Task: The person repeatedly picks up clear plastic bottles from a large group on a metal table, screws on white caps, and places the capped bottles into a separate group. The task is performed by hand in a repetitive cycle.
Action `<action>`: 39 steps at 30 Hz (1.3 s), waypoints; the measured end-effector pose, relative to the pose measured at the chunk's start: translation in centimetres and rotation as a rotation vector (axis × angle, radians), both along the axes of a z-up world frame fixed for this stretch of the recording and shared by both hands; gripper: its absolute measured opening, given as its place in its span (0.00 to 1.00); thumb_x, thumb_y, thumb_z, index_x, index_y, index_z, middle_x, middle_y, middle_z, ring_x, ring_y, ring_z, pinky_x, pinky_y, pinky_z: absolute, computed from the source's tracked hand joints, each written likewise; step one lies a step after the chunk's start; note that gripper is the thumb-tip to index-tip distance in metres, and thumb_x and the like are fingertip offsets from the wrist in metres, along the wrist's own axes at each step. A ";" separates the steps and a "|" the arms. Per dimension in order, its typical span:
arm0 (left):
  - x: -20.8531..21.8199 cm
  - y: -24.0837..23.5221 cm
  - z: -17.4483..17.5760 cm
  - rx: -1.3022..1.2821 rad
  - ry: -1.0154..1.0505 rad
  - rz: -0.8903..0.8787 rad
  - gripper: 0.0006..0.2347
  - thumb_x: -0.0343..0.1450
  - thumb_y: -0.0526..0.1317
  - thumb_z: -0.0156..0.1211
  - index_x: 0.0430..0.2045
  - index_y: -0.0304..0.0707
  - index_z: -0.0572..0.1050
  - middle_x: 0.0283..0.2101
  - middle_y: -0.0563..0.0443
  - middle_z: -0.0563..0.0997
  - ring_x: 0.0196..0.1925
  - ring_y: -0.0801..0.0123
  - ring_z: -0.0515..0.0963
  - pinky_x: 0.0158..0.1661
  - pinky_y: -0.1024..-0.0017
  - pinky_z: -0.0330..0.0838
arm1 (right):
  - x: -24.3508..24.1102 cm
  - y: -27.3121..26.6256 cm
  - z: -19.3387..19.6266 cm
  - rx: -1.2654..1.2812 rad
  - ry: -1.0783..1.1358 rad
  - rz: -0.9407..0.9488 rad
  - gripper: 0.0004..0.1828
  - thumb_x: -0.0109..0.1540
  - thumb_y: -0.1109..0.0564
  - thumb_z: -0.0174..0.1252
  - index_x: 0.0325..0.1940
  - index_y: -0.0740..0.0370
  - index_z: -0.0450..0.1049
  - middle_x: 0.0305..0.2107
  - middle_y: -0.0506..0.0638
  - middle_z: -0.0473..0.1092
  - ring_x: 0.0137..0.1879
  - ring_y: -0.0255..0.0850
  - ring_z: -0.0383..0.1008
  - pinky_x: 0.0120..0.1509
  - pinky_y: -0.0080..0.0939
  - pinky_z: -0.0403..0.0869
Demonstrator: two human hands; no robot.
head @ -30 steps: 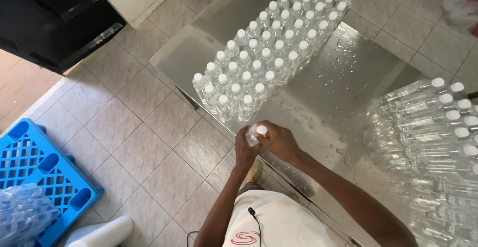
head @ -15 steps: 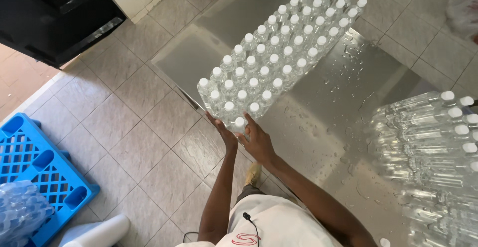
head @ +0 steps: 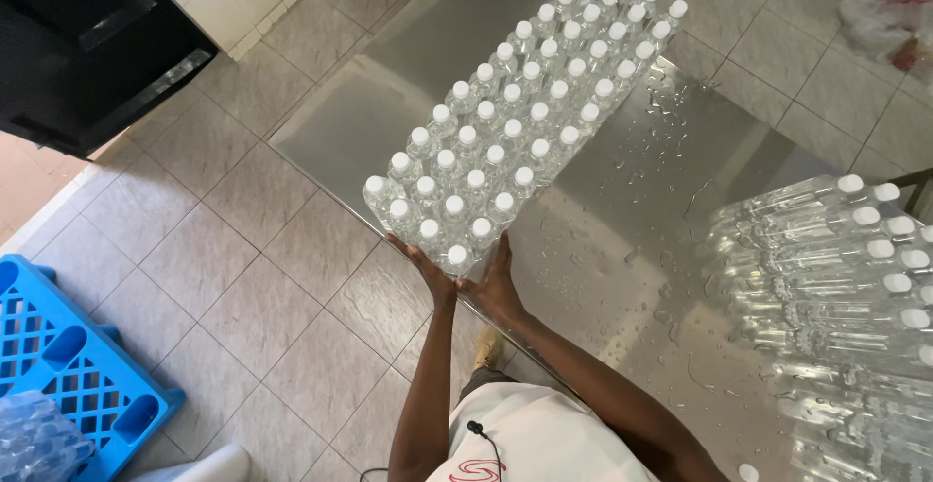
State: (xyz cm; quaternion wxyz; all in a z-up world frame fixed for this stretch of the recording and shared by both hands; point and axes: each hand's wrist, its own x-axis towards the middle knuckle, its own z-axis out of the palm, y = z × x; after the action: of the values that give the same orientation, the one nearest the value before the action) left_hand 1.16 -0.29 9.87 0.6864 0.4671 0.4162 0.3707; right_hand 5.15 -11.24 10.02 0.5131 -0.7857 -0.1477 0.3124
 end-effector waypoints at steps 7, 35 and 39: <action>1.0 -0.1 -0.9 0.047 0.031 0.025 0.30 0.87 0.60 0.28 0.84 0.55 0.32 0.86 0.42 0.27 0.87 0.53 0.30 0.81 0.51 0.22 | 1.3 -0.6 -0.6 0.099 0.034 0.006 0.79 0.59 0.63 0.76 0.86 0.60 0.12 0.81 0.75 0.23 0.85 0.75 0.28 0.86 0.72 0.44; 0.3 0.1 -5.1 0.252 -0.014 0.026 0.33 0.84 0.57 0.31 0.84 0.55 0.30 0.86 0.45 0.26 0.87 0.56 0.28 0.79 0.49 0.22 | 19.8 0.5 -5.2 0.285 -0.520 -0.401 0.38 0.80 0.50 0.38 0.91 0.56 0.30 0.86 0.57 0.29 0.88 0.54 0.27 0.90 0.53 0.40; 0.5 0.6 -5.5 0.305 -0.013 0.020 0.33 0.83 0.56 0.34 0.84 0.56 0.30 0.86 0.45 0.26 0.87 0.55 0.29 0.80 0.48 0.23 | 19.8 -0.5 -4.9 0.109 -0.456 -0.328 0.45 0.78 0.37 0.42 0.91 0.53 0.30 0.85 0.63 0.29 0.87 0.63 0.26 0.89 0.61 0.44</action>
State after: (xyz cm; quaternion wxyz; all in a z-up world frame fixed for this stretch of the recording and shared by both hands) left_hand 1.68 0.26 4.38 0.6065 0.5593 0.3552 0.4394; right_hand 24.93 -11.70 5.11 0.5517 -0.8204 -0.1470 0.0321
